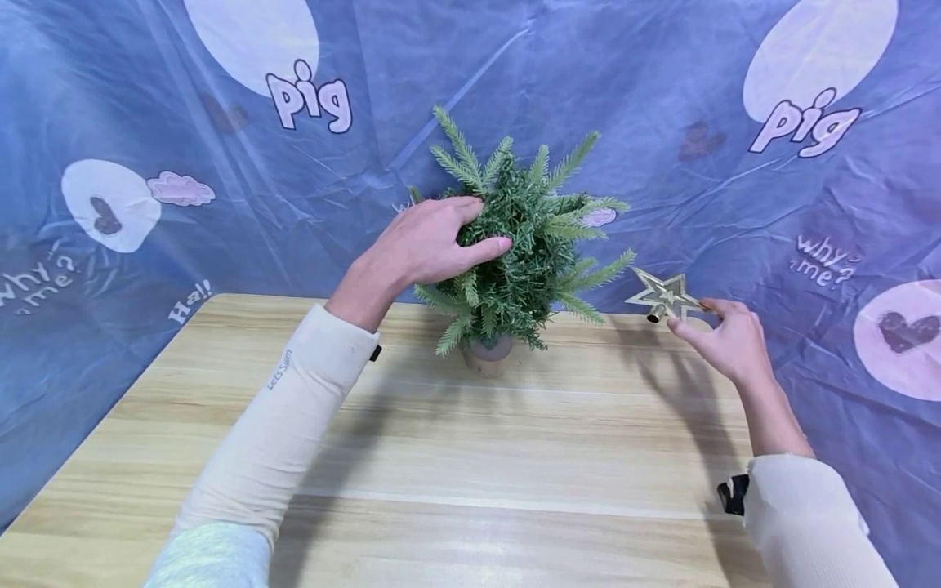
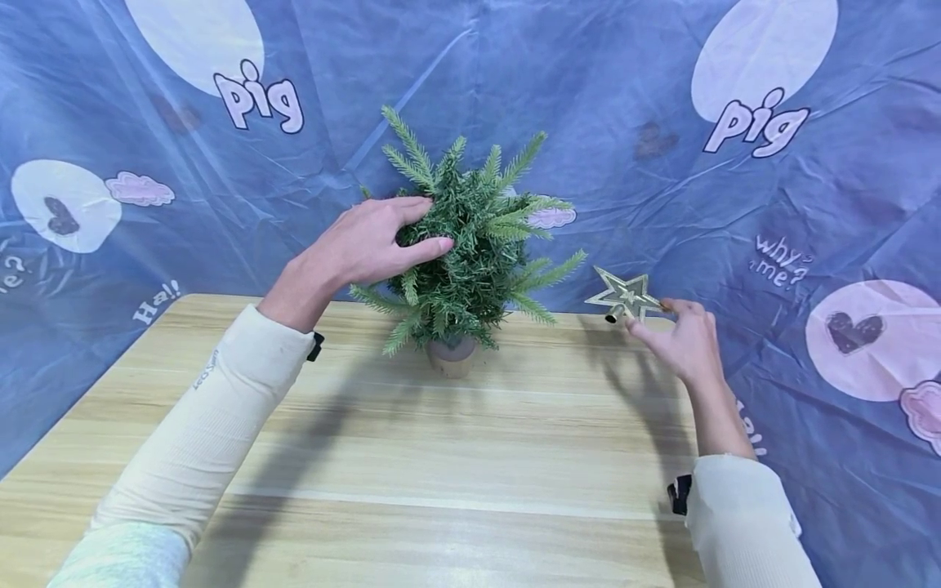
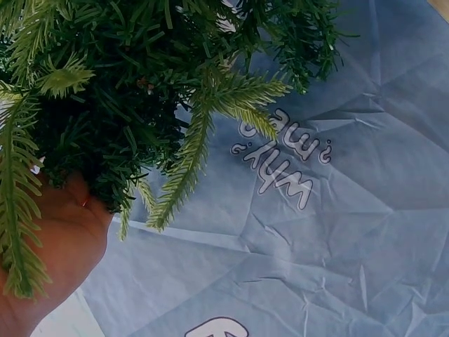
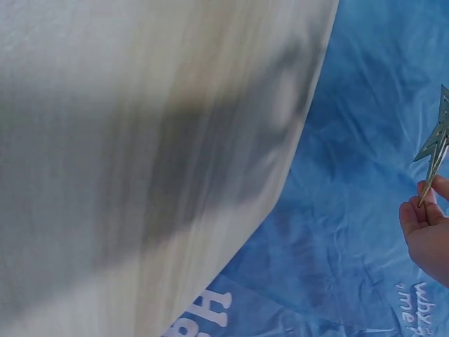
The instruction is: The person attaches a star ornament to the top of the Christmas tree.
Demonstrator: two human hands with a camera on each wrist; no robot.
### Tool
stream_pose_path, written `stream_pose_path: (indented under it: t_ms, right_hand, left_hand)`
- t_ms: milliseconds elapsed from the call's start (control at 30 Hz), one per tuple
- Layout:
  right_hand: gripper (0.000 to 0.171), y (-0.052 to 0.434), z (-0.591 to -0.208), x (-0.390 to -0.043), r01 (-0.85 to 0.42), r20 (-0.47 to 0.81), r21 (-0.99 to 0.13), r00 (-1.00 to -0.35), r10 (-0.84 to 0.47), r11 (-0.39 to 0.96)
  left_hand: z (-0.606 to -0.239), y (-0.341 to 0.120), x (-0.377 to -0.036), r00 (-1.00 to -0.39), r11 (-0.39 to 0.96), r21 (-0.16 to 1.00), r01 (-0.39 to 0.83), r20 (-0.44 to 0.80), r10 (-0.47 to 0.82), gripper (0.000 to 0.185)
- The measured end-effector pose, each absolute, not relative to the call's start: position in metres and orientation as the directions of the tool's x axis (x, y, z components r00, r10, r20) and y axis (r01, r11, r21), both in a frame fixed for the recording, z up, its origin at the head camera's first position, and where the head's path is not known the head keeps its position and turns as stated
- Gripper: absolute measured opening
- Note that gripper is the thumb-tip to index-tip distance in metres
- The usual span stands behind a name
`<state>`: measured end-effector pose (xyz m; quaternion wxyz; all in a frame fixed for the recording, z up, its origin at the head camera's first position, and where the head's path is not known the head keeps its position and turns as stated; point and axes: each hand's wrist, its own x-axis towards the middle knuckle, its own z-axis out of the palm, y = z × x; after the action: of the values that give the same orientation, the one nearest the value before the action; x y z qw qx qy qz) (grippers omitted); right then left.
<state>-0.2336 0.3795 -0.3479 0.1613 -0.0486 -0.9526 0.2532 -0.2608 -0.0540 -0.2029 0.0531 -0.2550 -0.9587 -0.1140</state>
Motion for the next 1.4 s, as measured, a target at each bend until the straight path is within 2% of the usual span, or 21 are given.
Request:
stream_pose_path:
  t_ms: [767, 1400]
  right_hand:
    - [0.074, 0.363, -0.309, -0.234, -0.041, 0.366, -0.457, -0.919, 0.145, 0.889]
    - [0.076, 0.349, -0.282, -0.234, -0.032, 0.354, -0.489, -0.92, 0.165, 0.872]
  left_hand:
    - [-0.203, -0.056, -0.262, -0.854, 0.835, 0.186, 0.517, 0.166, 0.492, 0.085]
    - [-0.204, -0.056, -0.264, -0.839, 0.825, 0.17, 0.539, 0.19, 0.51, 0.083]
